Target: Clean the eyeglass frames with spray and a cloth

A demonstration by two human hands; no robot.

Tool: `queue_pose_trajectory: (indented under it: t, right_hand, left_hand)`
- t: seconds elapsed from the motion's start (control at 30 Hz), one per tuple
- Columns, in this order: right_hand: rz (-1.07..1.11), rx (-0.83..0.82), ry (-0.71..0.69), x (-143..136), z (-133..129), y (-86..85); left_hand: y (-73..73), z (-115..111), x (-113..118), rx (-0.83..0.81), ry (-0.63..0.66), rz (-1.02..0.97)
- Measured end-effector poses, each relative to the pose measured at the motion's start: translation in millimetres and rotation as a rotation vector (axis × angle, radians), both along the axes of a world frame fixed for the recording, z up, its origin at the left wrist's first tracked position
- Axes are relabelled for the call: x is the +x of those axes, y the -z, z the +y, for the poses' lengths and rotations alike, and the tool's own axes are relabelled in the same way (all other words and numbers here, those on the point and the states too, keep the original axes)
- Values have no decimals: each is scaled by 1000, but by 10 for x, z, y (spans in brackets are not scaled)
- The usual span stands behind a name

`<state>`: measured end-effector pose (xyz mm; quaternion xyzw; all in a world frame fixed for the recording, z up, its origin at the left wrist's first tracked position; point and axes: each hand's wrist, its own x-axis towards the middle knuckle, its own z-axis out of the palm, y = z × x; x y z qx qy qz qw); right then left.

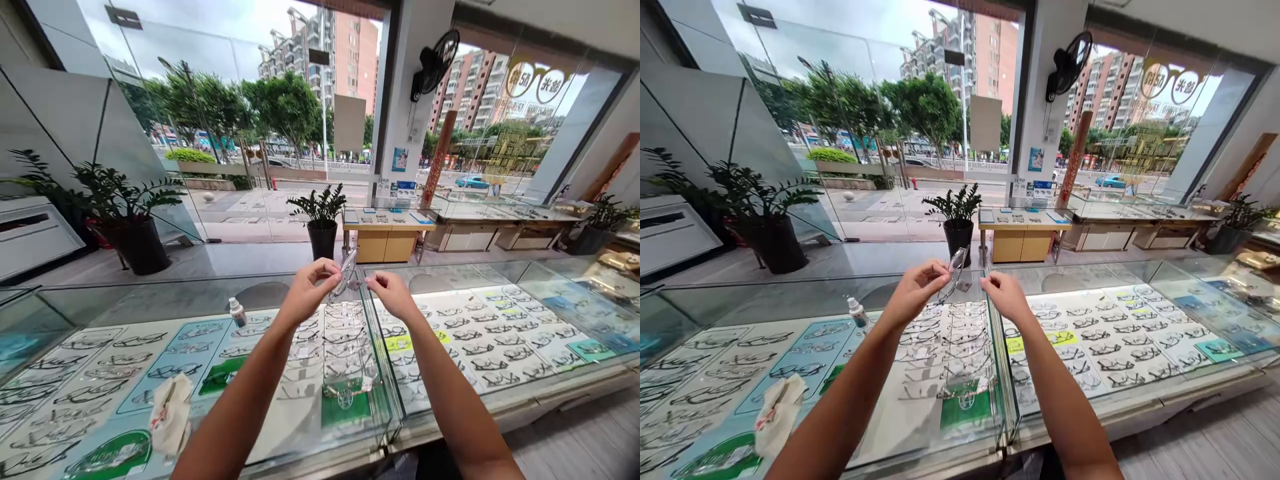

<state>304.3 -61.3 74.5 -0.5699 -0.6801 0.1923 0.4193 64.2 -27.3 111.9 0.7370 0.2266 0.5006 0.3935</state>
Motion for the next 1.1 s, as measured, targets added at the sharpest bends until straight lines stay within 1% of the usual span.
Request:
queue_pose_trajectory:
  t: [0.03, 0.1, 0.13, 0.2, 0.3, 0.4, 0.53, 0.67, 0.73, 0.87, 0.97, 1.03, 1.1]
  right_hand:
    - [105, 73, -73, -87, -49, -178]
    - [217, 118, -188, -235, -171, -450]
    - [243, 115, -236, -295, -230, -535]
    - [288, 107, -278, -395, -318, -609]
    - [299, 116, -255, -525, -353, -563]
    - [321, 130, -231, -638, -333, -491]
    - [360, 137, -222, -690, -330, -481]
    - [370, 128, -192, -622, -340, -508]
    - [353, 154, -160, -572, -337, -524]
    - [274, 300, -32, -458, -321, -567]
    - [258, 391, 39, -363, -300, -594]
    - [275, 418, 33, -306, -280, -603]
    - [306, 416, -13, -257, -256, -608]
  left_hand:
    - [-44, -58, -6, -26, 0, -49]
    - [-114, -153, -37, -51, -17, -119]
    - [-139, -192, -58, -51, -24, -141]
    - [-168, -257, -103, -42, -43, -178]
    - [-164, -315, -154, -42, -61, -199]
    - [-133, -331, -175, -53, -60, -170]
    - [-116, -324, -180, -57, -85, -136]
    - [-132, -317, -182, -53, -103, -100]
    - [-138, -308, -182, -43, -118, -101]
    - [-126, -264, -205, -49, -144, -98]
    - [-112, -218, -259, -53, -149, -37]
    - [-108, -192, -308, -41, -155, 8]
    - [-112, -175, -360, -26, -171, 39]
